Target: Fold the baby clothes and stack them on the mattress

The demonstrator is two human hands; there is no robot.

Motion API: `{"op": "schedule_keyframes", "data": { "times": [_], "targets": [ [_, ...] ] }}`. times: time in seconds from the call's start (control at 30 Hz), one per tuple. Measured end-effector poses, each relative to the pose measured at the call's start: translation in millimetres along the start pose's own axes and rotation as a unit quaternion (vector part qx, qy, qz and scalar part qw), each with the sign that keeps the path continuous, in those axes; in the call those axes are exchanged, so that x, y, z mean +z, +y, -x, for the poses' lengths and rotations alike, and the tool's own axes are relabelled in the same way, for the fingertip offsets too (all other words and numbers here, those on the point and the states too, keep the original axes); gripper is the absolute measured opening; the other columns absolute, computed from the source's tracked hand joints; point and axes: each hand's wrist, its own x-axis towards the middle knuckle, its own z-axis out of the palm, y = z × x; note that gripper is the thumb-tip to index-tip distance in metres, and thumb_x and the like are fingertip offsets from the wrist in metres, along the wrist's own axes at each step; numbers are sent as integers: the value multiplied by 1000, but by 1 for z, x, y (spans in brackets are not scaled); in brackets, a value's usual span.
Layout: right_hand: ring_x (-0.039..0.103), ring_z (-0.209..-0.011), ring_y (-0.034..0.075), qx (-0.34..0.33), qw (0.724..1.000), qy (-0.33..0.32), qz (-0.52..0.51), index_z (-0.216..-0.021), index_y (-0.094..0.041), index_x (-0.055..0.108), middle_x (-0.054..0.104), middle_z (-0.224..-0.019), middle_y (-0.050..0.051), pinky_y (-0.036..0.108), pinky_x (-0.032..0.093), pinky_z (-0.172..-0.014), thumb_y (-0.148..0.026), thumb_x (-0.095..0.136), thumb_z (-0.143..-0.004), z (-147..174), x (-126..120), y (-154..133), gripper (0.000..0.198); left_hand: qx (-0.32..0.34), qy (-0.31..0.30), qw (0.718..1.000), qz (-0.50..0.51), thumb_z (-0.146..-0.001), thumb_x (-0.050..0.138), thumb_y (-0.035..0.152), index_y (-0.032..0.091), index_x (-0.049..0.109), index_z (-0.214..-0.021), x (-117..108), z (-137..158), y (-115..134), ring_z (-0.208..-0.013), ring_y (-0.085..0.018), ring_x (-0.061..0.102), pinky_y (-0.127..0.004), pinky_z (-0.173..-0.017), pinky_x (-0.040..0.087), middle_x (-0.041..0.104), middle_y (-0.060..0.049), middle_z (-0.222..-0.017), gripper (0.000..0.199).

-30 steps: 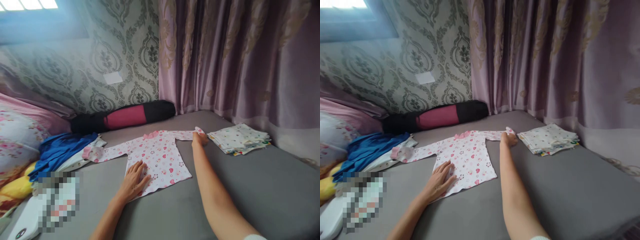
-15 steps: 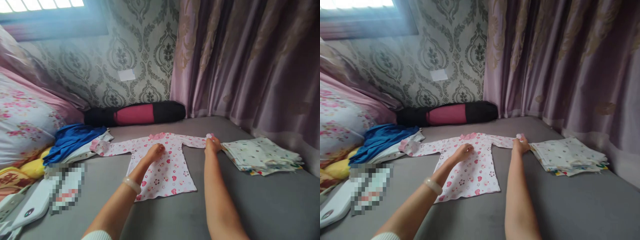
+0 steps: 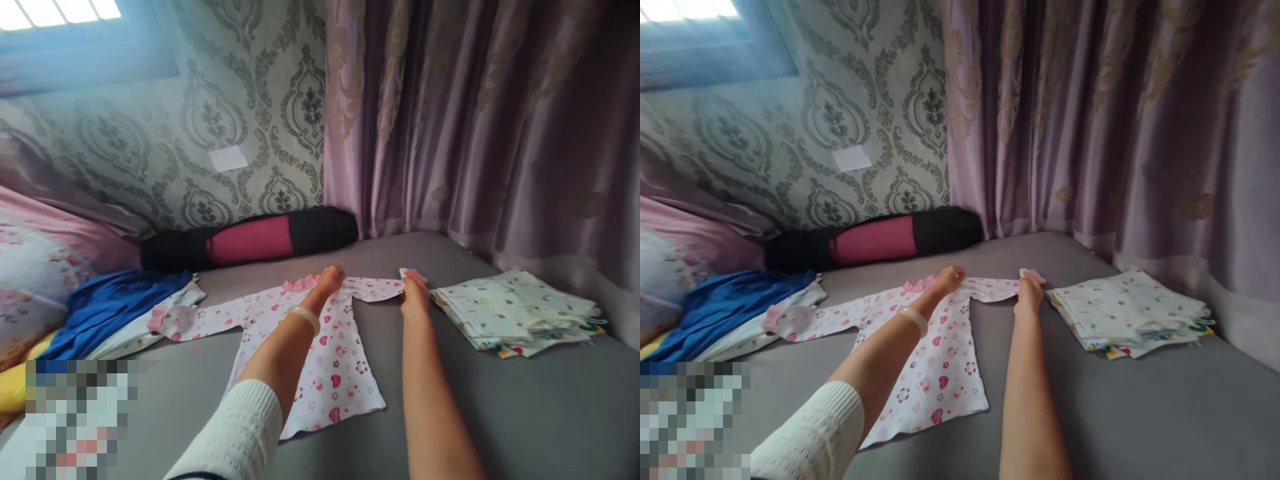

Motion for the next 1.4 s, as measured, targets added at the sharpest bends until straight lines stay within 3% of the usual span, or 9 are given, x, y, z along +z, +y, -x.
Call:
{"op": "schedule_keyframes", "data": {
  "times": [0.1,0.23,0.43,0.6,0.77,0.87,1.1,1.3,1.4],
  "targets": [
    [52,-58,11,22,999,25,-15,-78,-20,62,58,-64,-6,22,41,-50,-20,61,-57,-3,1,0,21,-14,-22,1000,-14,-80,53,10,18,70,-96,6,-10,3,-101,-18,63,-24,-88,45,70,-7,-104,25],
    [58,-67,12,-4,996,-10,-87,-86,-20,66,64,-73,-4,24,45,-58,-23,64,-56,-6,5,-9,31,-37,-32,999,-22,-74,57,6,18,71,-87,6,-17,4,-96,-18,64,-24,-84,46,71,-7,-96,22],
    [62,-80,15,-39,981,-8,-189,-98,-21,65,68,-94,0,27,50,-68,-22,70,-53,4,11,-20,46,-76,63,995,-18,-83,44,9,15,65,-99,13,-10,7,-100,-20,61,-28,-87,45,64,-13,-107,28],
    [61,-93,16,-9,980,-21,-196,-105,-23,62,65,-109,2,27,50,-74,-14,67,-52,13,12,-25,54,-48,103,994,-6,-84,45,14,15,57,-112,22,12,4,-96,-19,60,-31,-87,45,56,-14,-118,30],
    [59,-99,16,-1,982,-56,-180,-110,-25,60,62,-116,1,27,48,-76,-14,64,-55,22,18,-33,57,42,69,997,1,-85,47,19,17,66,-89,26,38,-7,-102,-20,57,-32,-96,40,63,-8,-100,19],
    [58,-100,16,-18,980,-89,-175,-112,-27,59,60,-120,1,25,46,-74,-16,64,-57,32,24,-42,57,89,68,994,3,-87,48,27,18,64,-101,33,50,-9,-111,-22,53,-35,-100,37,61,-9,-116,24],
    [56,-104,15,-79,962,-203,-162,-117,-28,56,60,-121,1,24,45,-75,-24,63,-65,63,44,-67,53,28,4,1000,13,-85,44,57,21,43,-135,36,53,-1,-137,-33,24,-52,-112,18,34,-10,-149,62],
    [54,-111,16,-77,947,-291,-110,-122,-32,53,55,-131,-1,28,47,-82,-27,58,-71,92,68,-69,52,15,-75,997,3,-74,51,67,22,35,-139,29,38,3,-139,-41,12,-61,-110,9,24,-12,-153,81],
    [53,-113,16,-62,934,-332,-112,-124,-32,52,54,-133,-1,29,47,-84,-28,59,-71,106,80,-62,53,15,-90,996,-19,-69,60,61,24,37,-136,25,33,5,-138,-42,15,-62,-108,12,26,-11,-151,79]
  ]
}}
